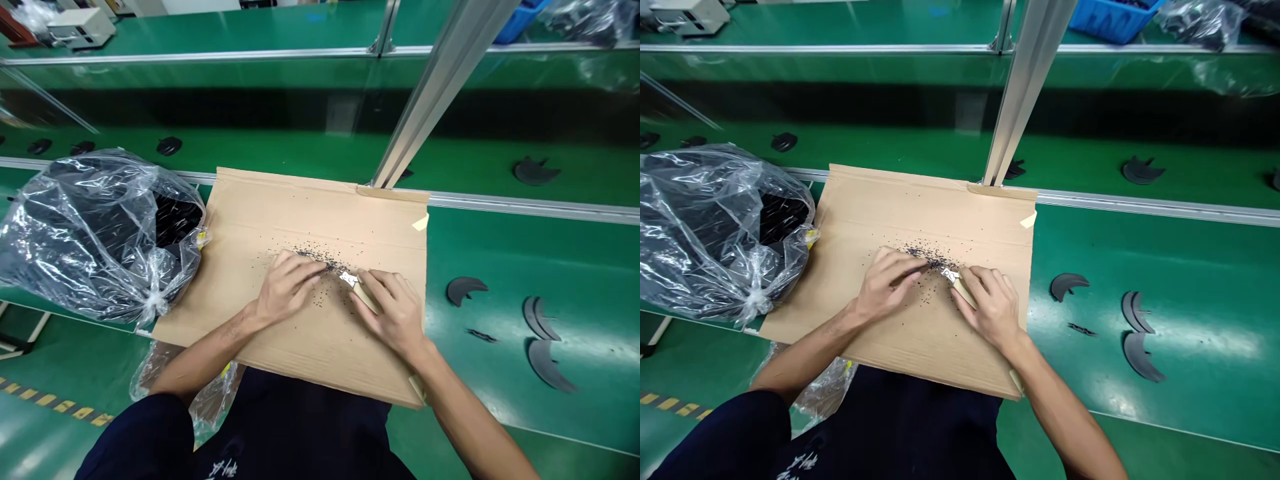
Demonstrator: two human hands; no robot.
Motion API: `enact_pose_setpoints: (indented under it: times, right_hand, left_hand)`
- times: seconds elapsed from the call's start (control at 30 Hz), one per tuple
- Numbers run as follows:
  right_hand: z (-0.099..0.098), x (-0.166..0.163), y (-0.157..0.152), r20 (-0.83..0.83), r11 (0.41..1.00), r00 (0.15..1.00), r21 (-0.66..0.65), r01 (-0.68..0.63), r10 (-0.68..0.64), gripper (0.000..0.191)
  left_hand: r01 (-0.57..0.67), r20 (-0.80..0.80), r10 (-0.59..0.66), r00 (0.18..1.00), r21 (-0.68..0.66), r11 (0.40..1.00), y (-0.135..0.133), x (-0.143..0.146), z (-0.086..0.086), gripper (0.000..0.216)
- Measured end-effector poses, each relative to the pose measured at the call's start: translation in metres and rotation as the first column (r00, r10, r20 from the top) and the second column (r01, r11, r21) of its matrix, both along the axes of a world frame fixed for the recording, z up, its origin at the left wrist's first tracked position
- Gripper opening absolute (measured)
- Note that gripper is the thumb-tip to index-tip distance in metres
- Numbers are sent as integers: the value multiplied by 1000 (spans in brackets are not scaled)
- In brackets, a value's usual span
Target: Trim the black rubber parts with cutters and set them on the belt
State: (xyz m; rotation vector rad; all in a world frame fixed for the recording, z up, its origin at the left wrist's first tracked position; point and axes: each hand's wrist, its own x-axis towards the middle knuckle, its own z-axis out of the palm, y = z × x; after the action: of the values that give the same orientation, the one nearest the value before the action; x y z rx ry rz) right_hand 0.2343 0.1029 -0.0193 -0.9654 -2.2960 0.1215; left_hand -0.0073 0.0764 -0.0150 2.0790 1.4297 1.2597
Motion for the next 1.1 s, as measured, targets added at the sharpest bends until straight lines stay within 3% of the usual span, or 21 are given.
enact_pose_setpoints:
  times: [0.07,0.13,0.2,0.23,0.33,0.43,0.63,1.1]
  right_hand:
    - [0,0,-1,-55,999,998,-43,-16,13,37]
    - [0,-1,-2,-115,994,993,-108,-36,23,43]
    - [0,-3,-4,-163,986,986,-155,-67,41,47]
    - [-1,-4,-4,-178,983,982,-162,-88,59,48]
    - [-2,-7,-6,-173,983,977,-110,-147,127,44]
    - [-4,-10,-8,-135,987,980,-42,-155,149,39]
    - [-5,-12,-11,-64,994,992,24,-104,105,31]
    - [-3,-9,-12,-29,994,994,21,-107,108,28]
  left_hand:
    - [27,397,95,913,-291,956,4,-4,3,14]
    - [204,708,257,658,-496,844,8,-7,5,21]
    - [418,843,367,393,-519,746,11,-7,6,28]
    - [501,867,398,299,-498,708,12,-5,6,29]
    - [642,877,456,152,-438,629,10,4,6,23]
    - [690,856,506,108,-430,581,5,13,5,11]
    - [722,827,549,120,-452,524,-1,19,3,3]
    - [709,800,593,93,-471,525,0,21,7,7]
